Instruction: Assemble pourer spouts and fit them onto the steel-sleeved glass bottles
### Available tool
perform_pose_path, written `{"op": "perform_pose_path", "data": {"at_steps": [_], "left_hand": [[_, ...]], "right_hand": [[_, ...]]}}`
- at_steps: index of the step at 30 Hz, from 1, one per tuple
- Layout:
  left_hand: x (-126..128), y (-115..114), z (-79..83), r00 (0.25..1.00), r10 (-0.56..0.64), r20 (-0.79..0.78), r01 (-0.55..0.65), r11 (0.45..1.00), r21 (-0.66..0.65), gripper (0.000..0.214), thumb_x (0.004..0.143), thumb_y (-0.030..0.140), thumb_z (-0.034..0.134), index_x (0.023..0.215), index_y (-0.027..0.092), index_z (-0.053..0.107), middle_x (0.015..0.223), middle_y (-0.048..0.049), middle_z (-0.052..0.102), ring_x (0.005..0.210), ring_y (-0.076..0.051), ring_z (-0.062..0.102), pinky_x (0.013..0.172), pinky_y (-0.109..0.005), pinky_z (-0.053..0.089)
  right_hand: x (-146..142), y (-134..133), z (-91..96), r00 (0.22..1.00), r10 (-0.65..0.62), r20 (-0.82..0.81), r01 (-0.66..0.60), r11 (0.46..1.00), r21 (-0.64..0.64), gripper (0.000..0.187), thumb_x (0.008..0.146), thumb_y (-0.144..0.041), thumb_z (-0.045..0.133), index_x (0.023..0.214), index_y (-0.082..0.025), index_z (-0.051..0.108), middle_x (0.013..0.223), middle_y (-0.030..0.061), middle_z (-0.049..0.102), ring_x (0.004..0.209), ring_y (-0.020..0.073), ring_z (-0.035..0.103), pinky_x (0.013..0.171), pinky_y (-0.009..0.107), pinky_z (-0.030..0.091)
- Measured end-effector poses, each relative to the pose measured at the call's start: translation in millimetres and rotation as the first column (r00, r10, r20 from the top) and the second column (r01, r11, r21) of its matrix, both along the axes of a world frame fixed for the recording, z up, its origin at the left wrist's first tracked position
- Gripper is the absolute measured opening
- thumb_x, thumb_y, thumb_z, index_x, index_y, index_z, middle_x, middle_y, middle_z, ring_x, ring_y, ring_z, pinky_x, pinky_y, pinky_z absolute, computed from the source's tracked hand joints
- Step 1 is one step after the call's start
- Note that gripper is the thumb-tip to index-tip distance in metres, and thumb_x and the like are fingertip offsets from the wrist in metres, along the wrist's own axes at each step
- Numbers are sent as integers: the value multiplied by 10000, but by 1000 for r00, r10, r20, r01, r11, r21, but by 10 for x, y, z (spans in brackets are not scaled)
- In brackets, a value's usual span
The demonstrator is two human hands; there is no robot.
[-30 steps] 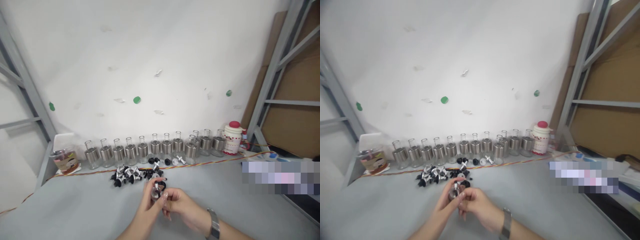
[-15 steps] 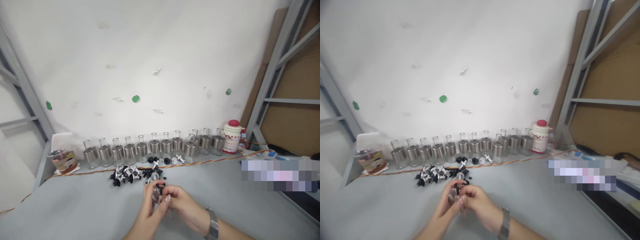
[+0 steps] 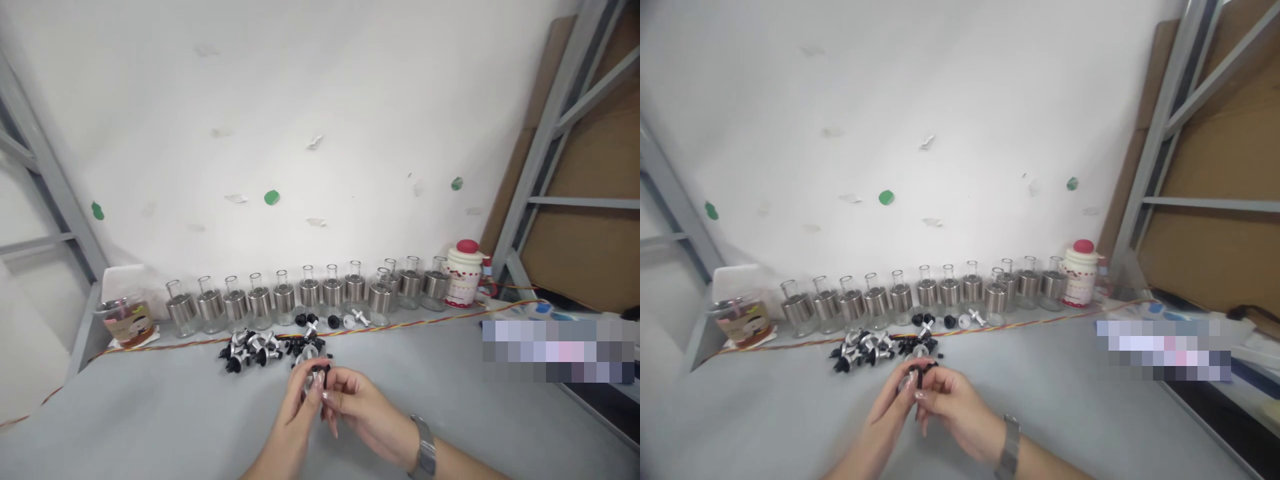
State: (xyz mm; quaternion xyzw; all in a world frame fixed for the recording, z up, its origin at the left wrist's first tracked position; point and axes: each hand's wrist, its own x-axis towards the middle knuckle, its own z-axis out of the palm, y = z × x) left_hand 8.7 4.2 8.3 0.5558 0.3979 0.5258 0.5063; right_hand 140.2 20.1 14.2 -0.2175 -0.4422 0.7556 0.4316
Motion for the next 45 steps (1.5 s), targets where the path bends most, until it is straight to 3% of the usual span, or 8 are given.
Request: {"op": "perform_pose_path", "data": {"at_steps": [4, 8, 12, 17, 23, 33, 40, 45], "left_hand": [[-3, -1, 22, 976, -78, 203, 108, 984, -140, 393, 768, 474, 469, 1056, 232, 583, 1174, -54, 537, 1125, -230, 407, 914, -326, 344], [2, -2, 108, 926, -161, 341, 232, 956, -179, 314, 769, 410, 512, 971, 207, 640, 1068, -72, 601, 964, -228, 522, 693, -285, 440], [8, 24, 148, 912, -165, 375, 247, 951, -184, 281, 733, 378, 573, 912, 180, 661, 960, -83, 629, 844, -212, 554, 559, -246, 421], [-2, 71, 112, 912, -69, 403, 174, 957, -230, 283, 693, 405, 603, 817, 161, 674, 700, -49, 632, 611, -161, 543, 480, -240, 407], [-17, 82, 88, 939, -57, 338, 129, 973, -194, 229, 663, 363, 645, 791, 178, 687, 923, -74, 633, 801, -206, 547, 585, -256, 429], [8, 49, 121, 862, -127, 491, 262, 941, -216, 241, 716, 327, 605, 859, 143, 666, 786, -77, 636, 710, -182, 541, 555, -259, 397], [-14, 63, 113, 902, -115, 417, 221, 951, -216, 202, 725, 285, 599, 867, 158, 669, 1058, -90, 578, 793, -177, 511, 587, -258, 406], [-16, 61, 104, 882, -150, 447, 272, 936, -222, 236, 754, 280, 566, 943, 170, 655, 1000, -89, 610, 789, -178, 526, 593, -254, 399]], "right_hand": [[13, 6, -2, 999, 13, 37, -12, 1000, -27, 312, 578, -346, 722, 603, -144, 485, 481, -26, 526, 421, 77, 478, 388, 181, 345], [17, -2, 25, 998, 6, 56, -5, 1000, -8, 315, 586, -361, 713, 591, -144, 485, 479, -29, 512, 429, 76, 460, 363, 167, 303], [17, -22, 61, 1000, 9, 10, -9, 1000, -29, 285, 627, -334, 696, 607, -145, 484, 461, -58, 487, 394, 44, 399, 474, 199, 363], [23, -36, 58, 997, 27, -68, -29, 999, -39, 260, 646, -296, 690, 619, -156, 474, 441, -79, 467, 374, 35, 357, 593, 266, 388], [5, -32, 30, 1000, 2, -23, -3, 999, -48, 267, 576, -268, 738, 574, -137, 506, 560, -32, 515, 523, 84, 485, 558, 222, 344], [5, -15, 66, 998, 1, -59, -4, 999, -47, 219, 597, -259, 722, 577, -132, 544, 568, -29, 483, 525, 78, 408, 558, 233, 342], [19, -10, 27, 1000, -4, -23, 3, 1000, -26, 241, 596, -250, 720, 568, -135, 510, 521, -39, 463, 530, 92, 440, 565, 228, 297], [25, 1, 2, 1000, 11, -17, -11, 1000, -19, 253, 612, -271, 706, 563, -140, 495, 497, -48, 442, 522, 92, 431, 572, 231, 292]]}}
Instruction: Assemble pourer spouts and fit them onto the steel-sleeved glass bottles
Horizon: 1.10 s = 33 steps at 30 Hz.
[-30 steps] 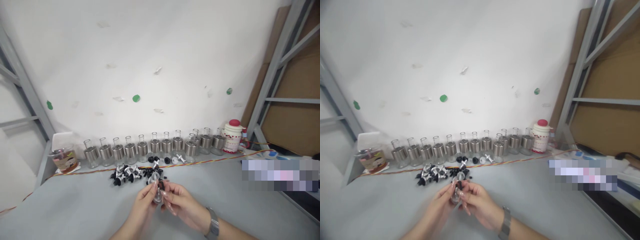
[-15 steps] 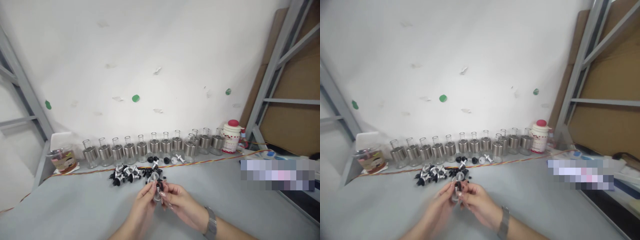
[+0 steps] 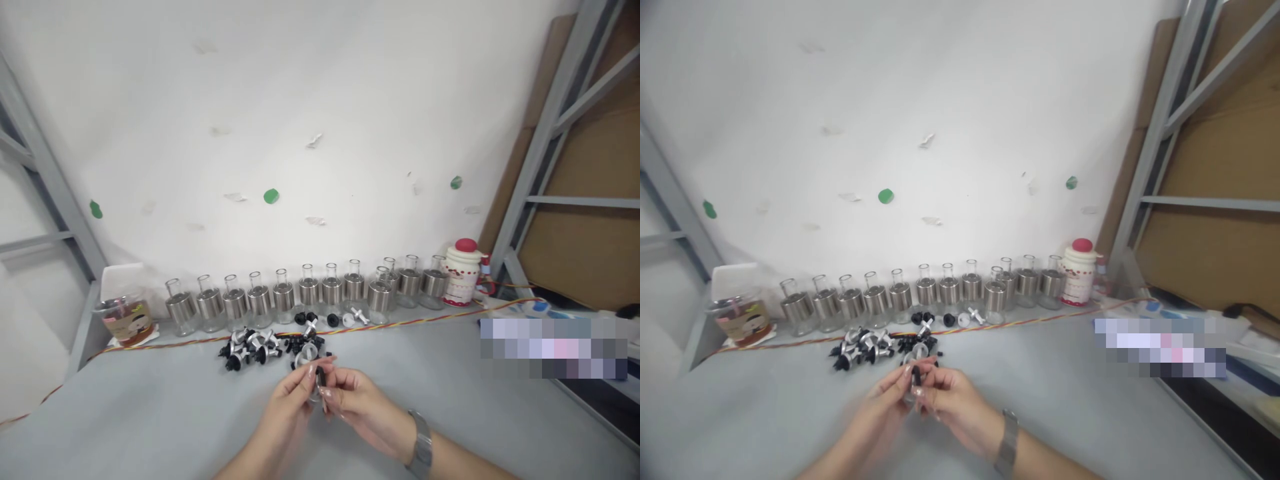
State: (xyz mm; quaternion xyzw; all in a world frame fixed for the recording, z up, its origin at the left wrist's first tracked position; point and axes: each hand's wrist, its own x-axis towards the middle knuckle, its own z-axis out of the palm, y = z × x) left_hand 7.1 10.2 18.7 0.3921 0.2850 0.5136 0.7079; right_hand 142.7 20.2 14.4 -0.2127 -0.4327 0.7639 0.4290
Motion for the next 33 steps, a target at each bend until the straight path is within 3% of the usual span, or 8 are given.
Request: {"op": "perform_pose_path", "data": {"at_steps": [6, 13, 20, 26, 33], "left_hand": [[-13, -25, -5, 996, -65, 68, 66, 998, -11, 255, 769, 275, 547, 963, 149, 653, 1034, -102, 610, 937, -223, 513, 723, -280, 388], [-20, -30, -24, 998, -67, 21, 67, 998, 5, 307, 792, 326, 496, 999, 147, 635, 1154, -111, 547, 1070, -268, 446, 792, -324, 384], [-7, -13, -141, 991, -111, -80, 117, 990, 78, 449, 814, 475, 371, 1073, 178, 587, 1276, -68, 442, 1229, -257, 260, 993, -388, 230], [-15, -10, -181, 987, -98, -127, 110, 990, 88, 397, 815, 438, 407, 1090, 201, 567, 1291, -62, 422, 1222, -257, 266, 971, -405, 254], [28, -24, -90, 997, -61, -48, 63, 997, 34, 327, 769, 429, 496, 885, 167, 653, 1162, -90, 533, 1034, -258, 463, 821, -349, 374]], "right_hand": [[3, -8, 27, 1000, -8, 23, 8, 1000, 0, 262, 582, -263, 723, 555, -135, 496, 567, -22, 507, 537, 87, 433, 557, 223, 281], [7, 0, 35, 994, -29, 108, 27, 1000, 14, 259, 557, -268, 726, 528, -139, 504, 530, -12, 537, 506, 84, 418, 531, 226, 258], [16, 19, -13, 982, -27, 186, 20, 999, 36, 254, 560, -235, 714, 494, -141, 486, 491, -32, 475, 481, 75, 378, 508, 226, 245], [12, 31, -15, 981, -26, 192, 19, 999, 35, 259, 553, -247, 722, 491, -140, 495, 491, -36, 465, 484, 72, 379, 506, 222, 261], [11, 2, 13, 988, 26, 153, -31, 999, 33, 199, 565, -261, 726, 627, -134, 585, 555, -42, 472, 539, 71, 408, 532, 203, 289]]}}
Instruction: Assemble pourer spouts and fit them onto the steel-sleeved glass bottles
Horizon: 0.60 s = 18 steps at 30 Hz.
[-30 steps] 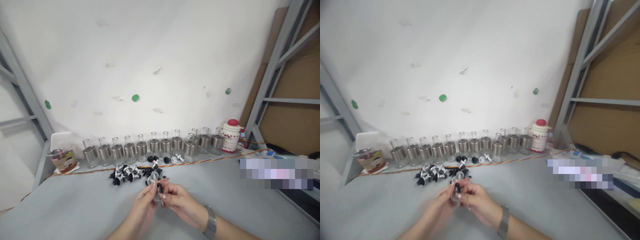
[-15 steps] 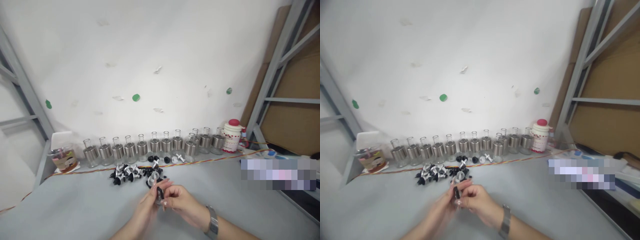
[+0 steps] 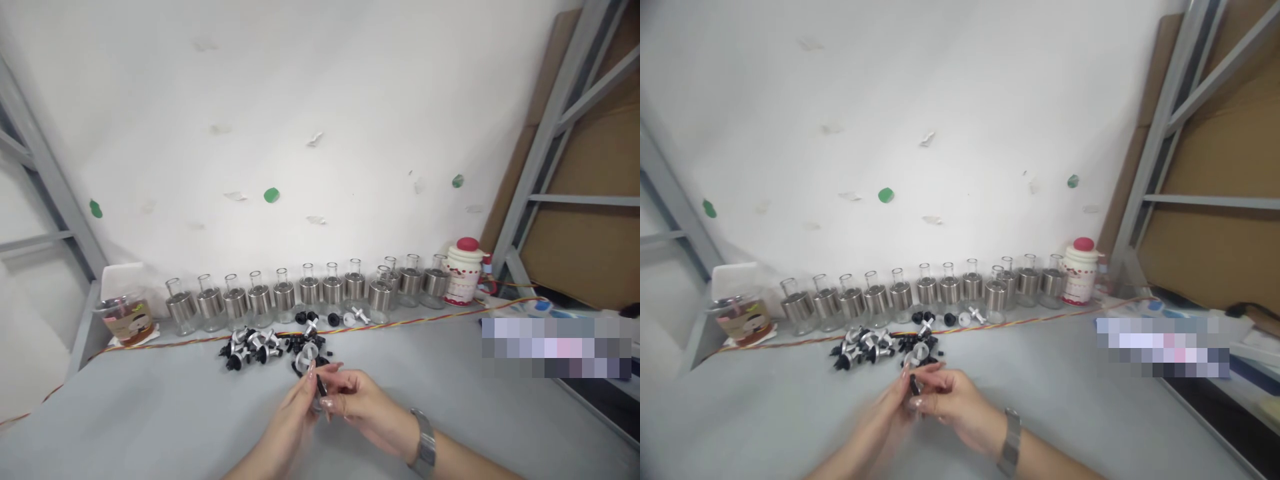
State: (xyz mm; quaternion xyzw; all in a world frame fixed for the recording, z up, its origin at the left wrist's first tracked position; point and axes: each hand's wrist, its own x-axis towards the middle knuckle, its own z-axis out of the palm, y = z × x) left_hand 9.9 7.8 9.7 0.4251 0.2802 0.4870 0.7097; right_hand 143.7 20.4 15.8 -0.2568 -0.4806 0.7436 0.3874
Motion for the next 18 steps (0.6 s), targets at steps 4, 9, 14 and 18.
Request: {"op": "perform_pose_path", "data": {"at_steps": [4, 9, 14, 18], "left_hand": [[30, -25, 67, 1000, 18, -4, -18, 1000, 0, 326, 746, 440, 521, 722, 147, 660, 1076, -91, 575, 917, -242, 515, 670, -292, 396], [49, -23, 67, 999, 46, 18, -45, 998, -36, 319, 745, 437, 526, 747, 145, 657, 971, -87, 607, 858, -210, 521, 649, -273, 374], [39, -8, 26, 998, 55, -1, -55, 997, -56, 271, 711, 403, 586, 767, 148, 659, 947, -79, 613, 811, -189, 524, 661, -271, 364], [26, -8, 3, 999, 49, 21, -48, 997, -56, 260, 722, 391, 579, 774, 148, 657, 975, -85, 600, 841, -197, 517, 678, -276, 369]], "right_hand": [[-5, -7, -2, 1000, -17, -25, 16, 1000, -24, 277, 569, -276, 728, 531, -143, 488, 538, -40, 476, 533, 74, 418, 534, 205, 293], [-16, -10, 3, 995, -11, -97, 8, 1000, -27, 335, 566, -268, 737, 503, -146, 431, 570, -32, 478, 557, 76, 435, 570, 212, 314], [-28, -18, 2, 993, -29, -117, 27, 999, -24, 254, 555, -295, 745, 624, -119, 575, 617, -21, 491, 577, 84, 434, 584, 223, 329], [-36, -16, -17, 993, -39, -109, 37, 999, -19, 273, 549, -321, 747, 639, -123, 582, 603, -27, 482, 565, 83, 420, 580, 225, 327]]}}
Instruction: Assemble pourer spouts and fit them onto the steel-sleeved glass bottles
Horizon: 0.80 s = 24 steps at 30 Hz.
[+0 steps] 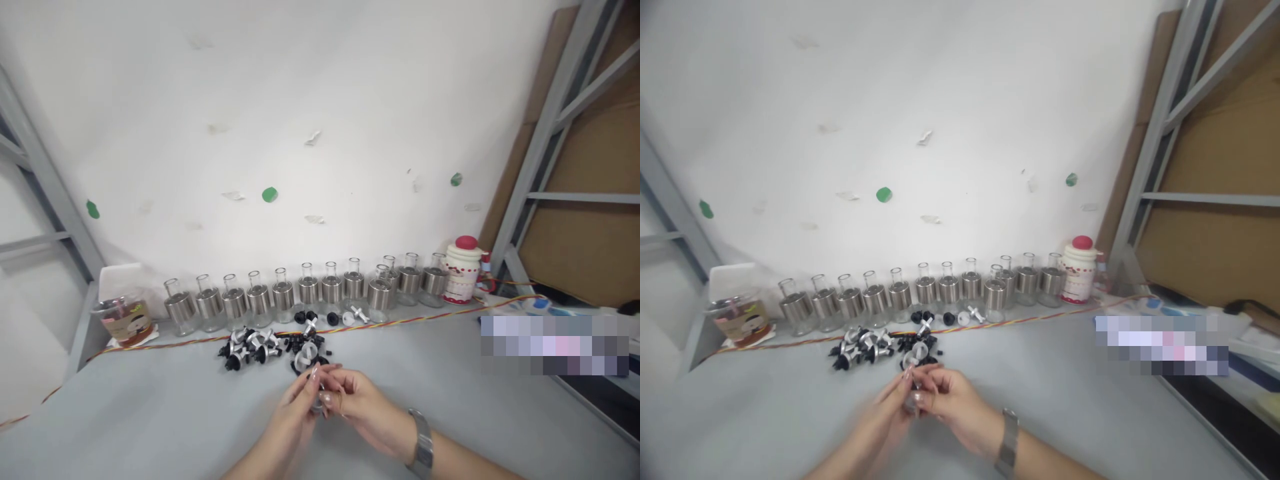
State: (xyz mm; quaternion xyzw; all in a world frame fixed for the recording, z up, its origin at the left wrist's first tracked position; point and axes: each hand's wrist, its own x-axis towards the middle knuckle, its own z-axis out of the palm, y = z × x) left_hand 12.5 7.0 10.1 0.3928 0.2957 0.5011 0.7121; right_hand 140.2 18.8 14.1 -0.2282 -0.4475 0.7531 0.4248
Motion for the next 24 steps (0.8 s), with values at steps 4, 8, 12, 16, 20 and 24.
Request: {"op": "perform_pose_path", "data": {"at_steps": [4, 8, 12, 16, 20, 24], "left_hand": [[0, -14, 16, 1000, 4, 21, -4, 1000, -29, 287, 703, 418, 589, 808, 160, 659, 1021, -84, 583, 920, -222, 491, 700, -281, 370], [-3, -16, 23, 1000, -3, 24, 4, 1000, -28, 312, 699, 439, 585, 820, 162, 661, 1051, -87, 570, 962, -234, 472, 726, -289, 364], [-13, -6, 2, 1000, -13, -9, 13, 1000, -3, 290, 722, 421, 568, 821, 164, 660, 1069, -87, 564, 917, -220, 492, 723, -297, 364], [-17, -7, 19, 1000, -30, 10, 30, 1000, -8, 258, 725, 382, 580, 831, 161, 661, 1026, -88, 587, 887, -213, 510, 730, -304, 374], [0, -16, 85, 1000, -16, 24, 17, 999, -35, 254, 722, 374, 584, 814, 151, 665, 996, -93, 600, 857, -204, 515, 713, -296, 379], [11, -21, 126, 1000, -7, -11, 7, 999, -36, 280, 689, 406, 607, 720, 134, 666, 980, -103, 605, 833, -207, 519, 685, -289, 376]], "right_hand": [[-7, 6, -4, 1000, 5, 12, -5, 1000, 24, 287, 540, -330, 749, 601, -129, 553, 582, -32, 468, 561, 85, 415, 579, 225, 323], [-18, 1, 3, 1000, -4, 3, 4, 999, 38, 288, 544, -330, 747, 642, -128, 567, 589, -29, 480, 558, 83, 416, 579, 226, 324], [-22, -14, -4, 1000, -22, -7, 22, 999, 31, 278, 565, -331, 737, 658, -129, 569, 611, -21, 495, 579, 91, 439, 585, 234, 342], [-20, -22, -9, 999, -30, -25, 30, 999, 19, 265, 587, -308, 728, 618, -139, 525, 608, -27, 492, 585, 90, 445, 594, 234, 353], [-28, -14, -16, 999, -38, 7, 38, 998, 48, 303, 581, -339, 725, 601, -143, 496, 587, -33, 470, 569, 88, 428, 574, 229, 338], [-42, -3, -57, 996, -70, 51, 66, 995, 78, 320, 579, -377, 717, 618, -146, 499, 594, -34, 467, 565, 90, 421, 569, 234, 335]]}}
